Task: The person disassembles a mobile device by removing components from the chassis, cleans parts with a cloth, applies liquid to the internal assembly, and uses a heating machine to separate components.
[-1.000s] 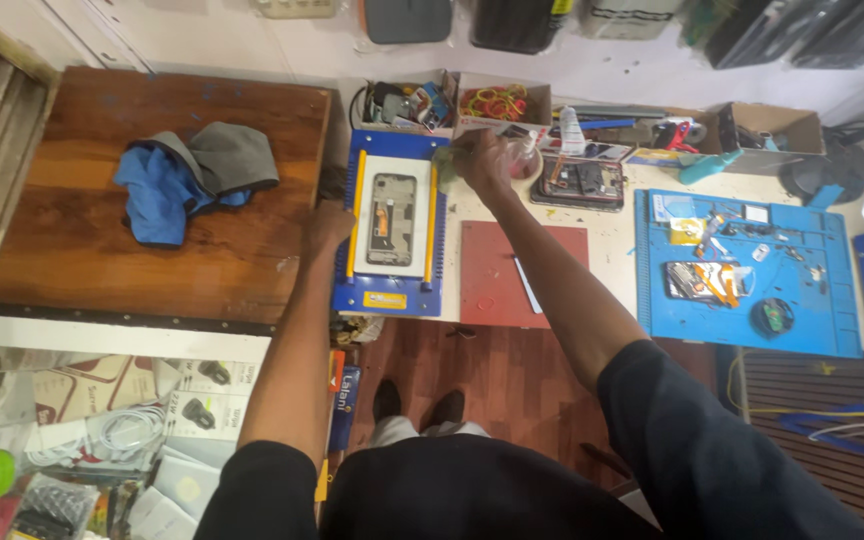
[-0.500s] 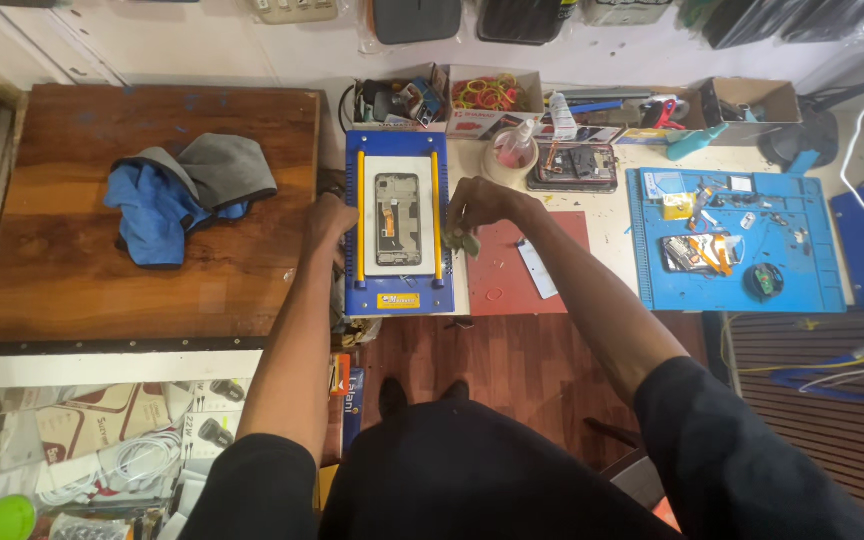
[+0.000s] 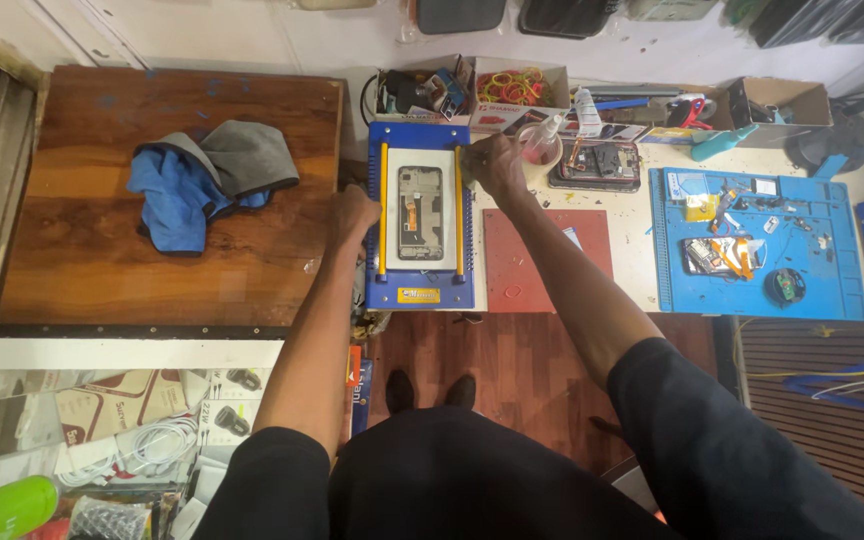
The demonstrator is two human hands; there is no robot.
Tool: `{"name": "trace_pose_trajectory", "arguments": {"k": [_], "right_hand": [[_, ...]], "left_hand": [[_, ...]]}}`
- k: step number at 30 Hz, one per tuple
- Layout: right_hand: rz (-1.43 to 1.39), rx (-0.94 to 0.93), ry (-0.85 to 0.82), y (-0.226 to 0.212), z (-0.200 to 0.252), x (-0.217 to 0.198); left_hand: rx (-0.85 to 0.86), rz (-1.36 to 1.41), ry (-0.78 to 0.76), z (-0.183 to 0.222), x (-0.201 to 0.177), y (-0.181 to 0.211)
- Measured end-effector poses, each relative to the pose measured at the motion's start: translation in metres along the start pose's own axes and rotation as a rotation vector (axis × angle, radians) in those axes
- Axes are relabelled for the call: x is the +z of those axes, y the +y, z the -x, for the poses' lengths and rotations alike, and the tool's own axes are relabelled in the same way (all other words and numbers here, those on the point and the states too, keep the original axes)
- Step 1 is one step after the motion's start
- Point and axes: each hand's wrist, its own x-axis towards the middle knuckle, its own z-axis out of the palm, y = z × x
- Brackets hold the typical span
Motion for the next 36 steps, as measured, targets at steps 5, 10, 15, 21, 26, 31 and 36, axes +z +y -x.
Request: {"name": "trace_pose_trajectory", "arguments": {"k": [5,10,15,21,26,31,36], "right_hand": [[0.194,-0.107,-0.044,-0.018,0.013,-0.01],[0.011,-0.056,0.005,-0.033,0.051,-0.013],[-0.001,-0.014,-0.013,-0.057,0.113,-0.02],[0.051,-0.142,-0.286,-0.068,0.153,-0.052],[-0.022,-0.005,-0.058,-0.057,0.124,-0.048],[-0.021,0.036,0.045,-0.071,0.138,-0.025],[-0.136,0.24,-0.15,-0.107,0.202,-0.046]], "left_hand": [[0.052,-0.018,-0.002,-0.007,0.005,-0.009],[0.088,-0.062,0.035,-0.022,0.021,-0.031],[0.388,-0.204,0.278,-0.017,0.036,-0.065],[0.236,-0.184,0.12,0.01,0.036,-0.073],[0.303,-0.185,0.133,0.003,0.045,-0.081],[0.276,-0.179,0.111,0.043,0.043,-0.089],[0.358,-0.107,0.143,0.116,0.028,-0.081]]}}
